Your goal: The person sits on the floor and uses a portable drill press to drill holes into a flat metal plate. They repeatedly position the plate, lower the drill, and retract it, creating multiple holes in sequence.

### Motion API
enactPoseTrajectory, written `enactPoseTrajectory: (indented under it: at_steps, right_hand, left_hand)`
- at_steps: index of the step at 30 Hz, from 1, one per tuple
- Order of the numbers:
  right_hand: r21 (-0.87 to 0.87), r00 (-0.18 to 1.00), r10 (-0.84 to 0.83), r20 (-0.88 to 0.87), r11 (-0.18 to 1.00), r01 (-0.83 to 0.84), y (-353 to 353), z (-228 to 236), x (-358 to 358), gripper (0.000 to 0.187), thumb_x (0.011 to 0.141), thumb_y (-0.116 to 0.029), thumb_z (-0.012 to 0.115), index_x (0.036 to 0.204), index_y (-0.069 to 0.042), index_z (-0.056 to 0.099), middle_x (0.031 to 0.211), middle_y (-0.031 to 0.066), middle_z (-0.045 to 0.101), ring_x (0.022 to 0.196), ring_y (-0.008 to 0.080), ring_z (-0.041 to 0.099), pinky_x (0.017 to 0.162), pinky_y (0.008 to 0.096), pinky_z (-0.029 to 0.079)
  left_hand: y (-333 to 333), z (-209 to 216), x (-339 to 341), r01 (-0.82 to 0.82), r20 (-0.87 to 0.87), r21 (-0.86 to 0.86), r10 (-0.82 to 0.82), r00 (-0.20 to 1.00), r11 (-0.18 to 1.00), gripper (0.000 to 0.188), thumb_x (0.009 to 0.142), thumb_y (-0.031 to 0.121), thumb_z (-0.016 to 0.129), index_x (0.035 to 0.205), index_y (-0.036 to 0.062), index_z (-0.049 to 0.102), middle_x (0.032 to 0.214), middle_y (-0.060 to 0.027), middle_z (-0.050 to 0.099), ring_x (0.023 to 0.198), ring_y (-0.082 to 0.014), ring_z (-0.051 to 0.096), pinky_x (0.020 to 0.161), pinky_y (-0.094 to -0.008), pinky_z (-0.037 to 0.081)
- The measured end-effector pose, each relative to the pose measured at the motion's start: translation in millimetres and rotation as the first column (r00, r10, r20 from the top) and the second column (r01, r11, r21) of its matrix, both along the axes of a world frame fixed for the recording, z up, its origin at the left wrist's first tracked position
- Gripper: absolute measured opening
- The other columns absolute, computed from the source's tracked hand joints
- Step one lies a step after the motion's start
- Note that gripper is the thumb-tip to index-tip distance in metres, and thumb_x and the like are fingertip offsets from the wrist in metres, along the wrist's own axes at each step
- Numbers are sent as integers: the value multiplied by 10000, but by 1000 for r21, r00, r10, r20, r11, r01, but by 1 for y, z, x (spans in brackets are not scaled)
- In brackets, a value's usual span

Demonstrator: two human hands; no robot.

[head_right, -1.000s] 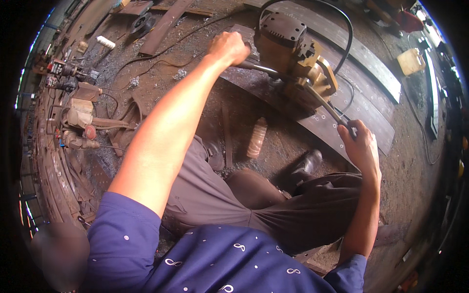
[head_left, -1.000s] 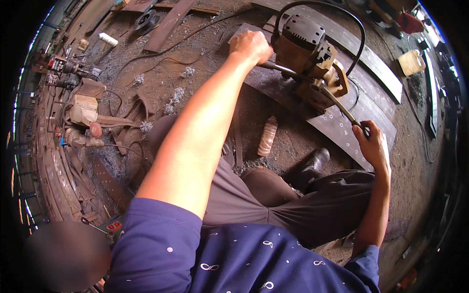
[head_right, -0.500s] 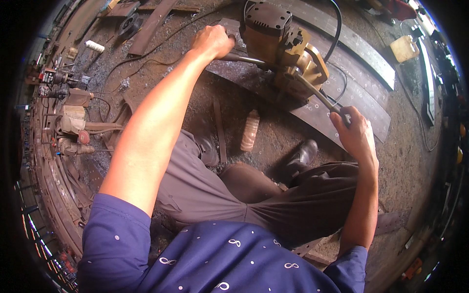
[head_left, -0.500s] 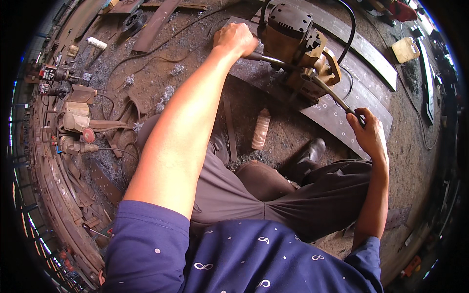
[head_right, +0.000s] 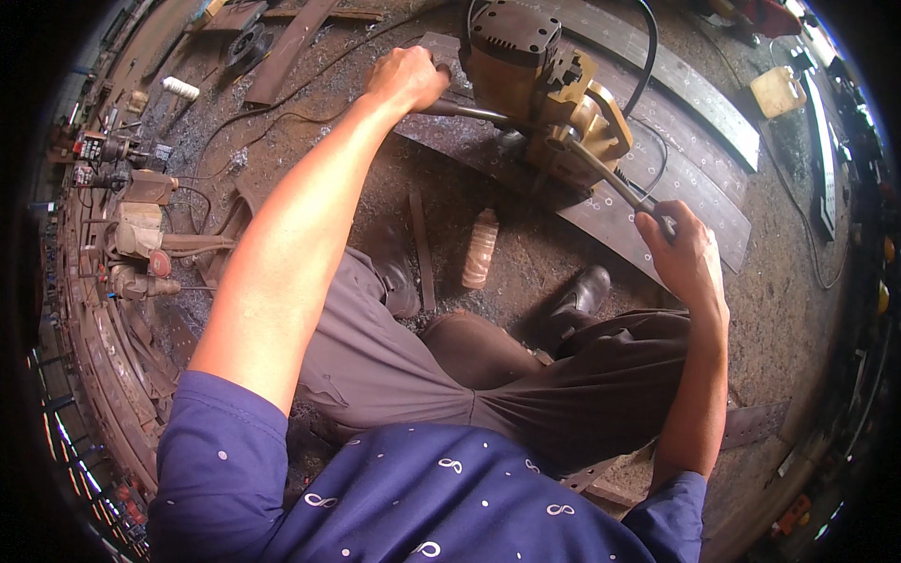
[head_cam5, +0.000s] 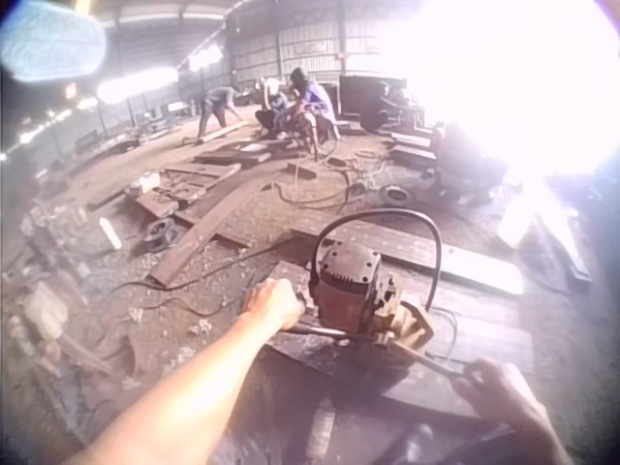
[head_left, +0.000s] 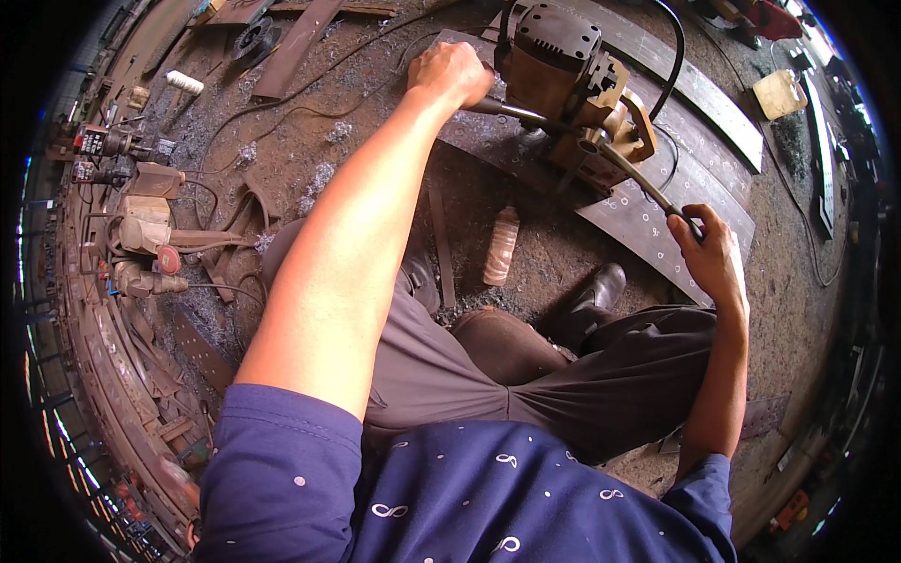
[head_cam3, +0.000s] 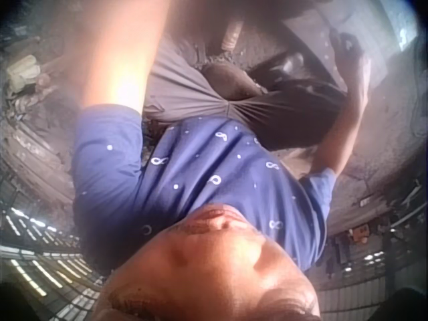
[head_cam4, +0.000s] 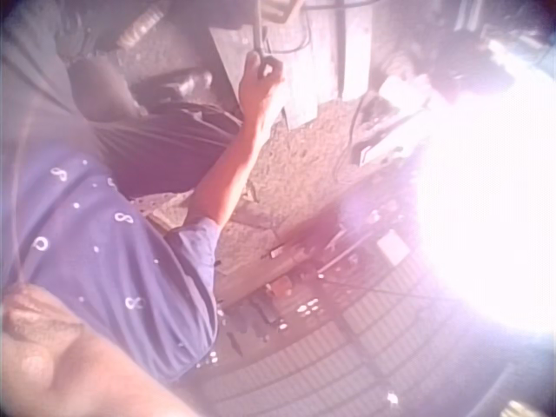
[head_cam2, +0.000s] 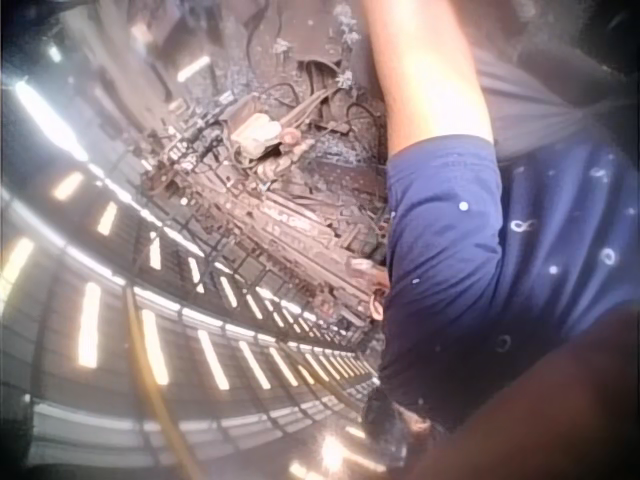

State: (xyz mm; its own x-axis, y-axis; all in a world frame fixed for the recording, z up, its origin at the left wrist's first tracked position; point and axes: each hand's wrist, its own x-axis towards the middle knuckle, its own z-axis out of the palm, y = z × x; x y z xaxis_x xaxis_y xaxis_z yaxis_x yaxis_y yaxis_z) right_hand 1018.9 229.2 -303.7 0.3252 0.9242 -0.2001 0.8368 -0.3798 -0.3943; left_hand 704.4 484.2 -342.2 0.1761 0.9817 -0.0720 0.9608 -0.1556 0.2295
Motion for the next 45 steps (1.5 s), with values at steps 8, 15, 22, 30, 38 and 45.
enactPoseTrajectory:
  at_steps: [8, 15, 22, 30, 38, 45]
  right_hand:
    - [58, 999, 51, 18, 997, -52, -2, -7, 8, 424, 971, -397, 711, 1149, -13, 698, 803, 162, 706, 728, 250, 676, 690, 383, 515]
    - [11, 1000, -1, -18, 1000, 1, 1, 1, -1, 380, 957, -386, 712, 1120, -44, 713, 937, 232, 739, 913, 380, 735, 826, 448, 549]
    - [-3, 999, -31, -22, 1000, 30, 2, 8, -6, 394, 953, -364, 719, 1179, -41, 709, 948, 229, 746, 913, 359, 740, 833, 436, 552]
    - [10, 1000, -14, -1, 1000, 14, 1, 4, -6, 376, 958, -345, 720, 1181, -43, 705, 910, 217, 743, 865, 331, 737, 799, 430, 547]
    - [20, 1000, -19, -4, 1000, 19, 0, 3, -4, 388, 955, -349, 720, 1196, -45, 702, 882, 198, 739, 848, 310, 732, 800, 421, 542]
    - [3, 1000, -19, 1, 1000, 19, 3, 12, -12, 416, 948, -372, 733, 1204, -45, 699, 829, 178, 730, 771, 270, 717, 744, 406, 541]
  left_hand:
    - [3, -4, -1, 15, 16, 7, -15, 1000, 1000, 379, 871, 226, 586, 1114, 8, 779, 1189, -253, 733, 1154, -388, 707, 1015, -446, 556]
    - [5, -7, -4, 20, 21, 4, -20, 1000, 1000, 361, 878, 215, 584, 1099, 9, 781, 1187, -257, 732, 1154, -389, 707, 1017, -442, 557]
    - [-3, 3, 0, -7, -2, -14, 7, 1000, 1000, 366, 883, 208, 579, 1129, 29, 783, 1210, -235, 733, 1167, -361, 706, 1030, -432, 547]
    - [0, 1, -8, -4, 67, -103, 11, 998, 995, 376, 875, 236, 611, 1124, 2, 767, 1202, -269, 722, 1180, -407, 690, 1032, -464, 541]
    - [-5, 7, -5, -50, 38, -86, 54, 998, 995, 318, 862, 211, 636, 1085, 52, 797, 1193, -192, 751, 1163, -317, 714, 994, -411, 555]
    - [1, -2, -7, -32, 72, -90, 39, 997, 995, 420, 893, 280, 604, 1149, -17, 756, 1211, -278, 716, 1192, -401, 684, 1049, -459, 532]
